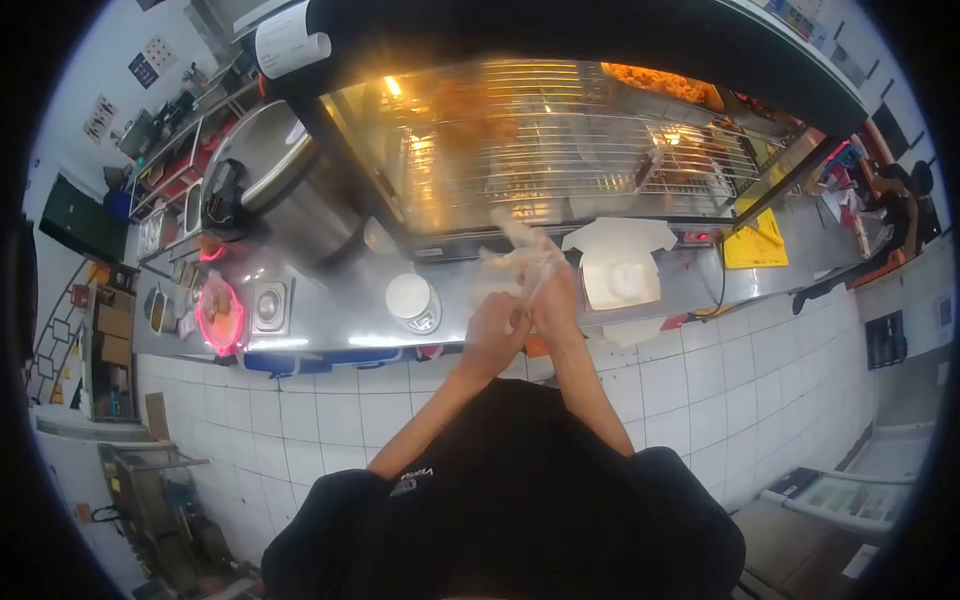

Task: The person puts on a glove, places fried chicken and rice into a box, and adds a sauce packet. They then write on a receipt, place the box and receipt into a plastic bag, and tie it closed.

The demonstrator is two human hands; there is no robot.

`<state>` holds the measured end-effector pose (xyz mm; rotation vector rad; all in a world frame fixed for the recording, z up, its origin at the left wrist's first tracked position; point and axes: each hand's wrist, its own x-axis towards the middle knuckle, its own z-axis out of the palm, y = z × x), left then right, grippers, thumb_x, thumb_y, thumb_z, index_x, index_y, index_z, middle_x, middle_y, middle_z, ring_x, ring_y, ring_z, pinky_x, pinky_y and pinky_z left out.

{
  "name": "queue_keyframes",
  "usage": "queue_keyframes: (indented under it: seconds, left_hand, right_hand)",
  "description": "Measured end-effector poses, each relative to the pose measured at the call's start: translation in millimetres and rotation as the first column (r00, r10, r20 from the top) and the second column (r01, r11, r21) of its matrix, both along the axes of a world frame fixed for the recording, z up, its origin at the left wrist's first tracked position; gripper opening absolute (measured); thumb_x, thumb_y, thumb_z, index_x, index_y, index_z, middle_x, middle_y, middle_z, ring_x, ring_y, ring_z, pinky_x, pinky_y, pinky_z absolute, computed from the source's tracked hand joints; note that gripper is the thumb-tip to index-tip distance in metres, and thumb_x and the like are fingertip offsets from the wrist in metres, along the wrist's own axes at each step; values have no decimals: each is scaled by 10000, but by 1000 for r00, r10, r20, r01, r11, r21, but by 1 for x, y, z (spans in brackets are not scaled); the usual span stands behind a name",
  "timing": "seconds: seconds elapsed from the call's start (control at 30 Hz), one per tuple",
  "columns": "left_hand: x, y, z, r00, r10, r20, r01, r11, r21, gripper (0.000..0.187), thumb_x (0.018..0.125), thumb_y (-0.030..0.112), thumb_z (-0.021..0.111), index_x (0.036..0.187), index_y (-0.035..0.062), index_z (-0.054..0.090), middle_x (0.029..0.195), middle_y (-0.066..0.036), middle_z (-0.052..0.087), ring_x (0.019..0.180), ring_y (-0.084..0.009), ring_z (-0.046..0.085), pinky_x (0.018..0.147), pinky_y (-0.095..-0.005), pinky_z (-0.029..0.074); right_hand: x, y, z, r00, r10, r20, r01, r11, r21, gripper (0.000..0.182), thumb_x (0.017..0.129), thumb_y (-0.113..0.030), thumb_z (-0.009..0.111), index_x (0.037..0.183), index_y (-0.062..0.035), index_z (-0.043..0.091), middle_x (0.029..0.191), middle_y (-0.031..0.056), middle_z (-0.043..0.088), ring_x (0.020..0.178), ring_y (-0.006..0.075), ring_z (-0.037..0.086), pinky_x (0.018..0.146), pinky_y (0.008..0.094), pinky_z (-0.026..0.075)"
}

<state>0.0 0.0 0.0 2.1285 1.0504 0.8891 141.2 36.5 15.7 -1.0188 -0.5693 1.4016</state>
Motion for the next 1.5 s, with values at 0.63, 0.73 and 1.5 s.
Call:
queue_keyframes:
  seconds: [0.63, 0.73, 1.5]
  left_hand:
    - [-13, 23, 60, 856, 251, 451, -424, 840, 339, 432, 801, 76, 763, 1187, 22, 576, 1080, -133, 573, 1063, -250, 541, 789, -342, 507]
    - [-7, 20, 45, 950, 111, 291, -205, 926, 318, 306, 796, 44, 736, 1079, 19, 621, 1032, -140, 590, 1000, -292, 570, 789, -378, 508]
    - [-24, 25, 30, 754, 278, 595, -387, 920, 61, 57, 951, 21, 533, 1002, -1, 522, 939, -122, 545, 825, -240, 571, 772, -322, 479]
  right_hand:
    - [-31, 2, 55, 860, 182, -476, -74, 969, 237, 655, 998, -597, 336, 1444, -119, 379, 1383, 116, 473, 1316, 276, 448, 1107, 448, 363]
    - [-29, 2, 48, 880, 232, -415, -98, 943, 318, 675, 1003, -591, 324, 1501, -136, 317, 1469, 127, 395, 1375, 305, 381, 1152, 449, 315]
    - [-39, 21, 45, 900, 435, 43, -431, 868, 246, 697, 997, -340, 501, 1564, -126, 157, 1520, 152, 340, 1347, 337, 423, 1072, 439, 395]
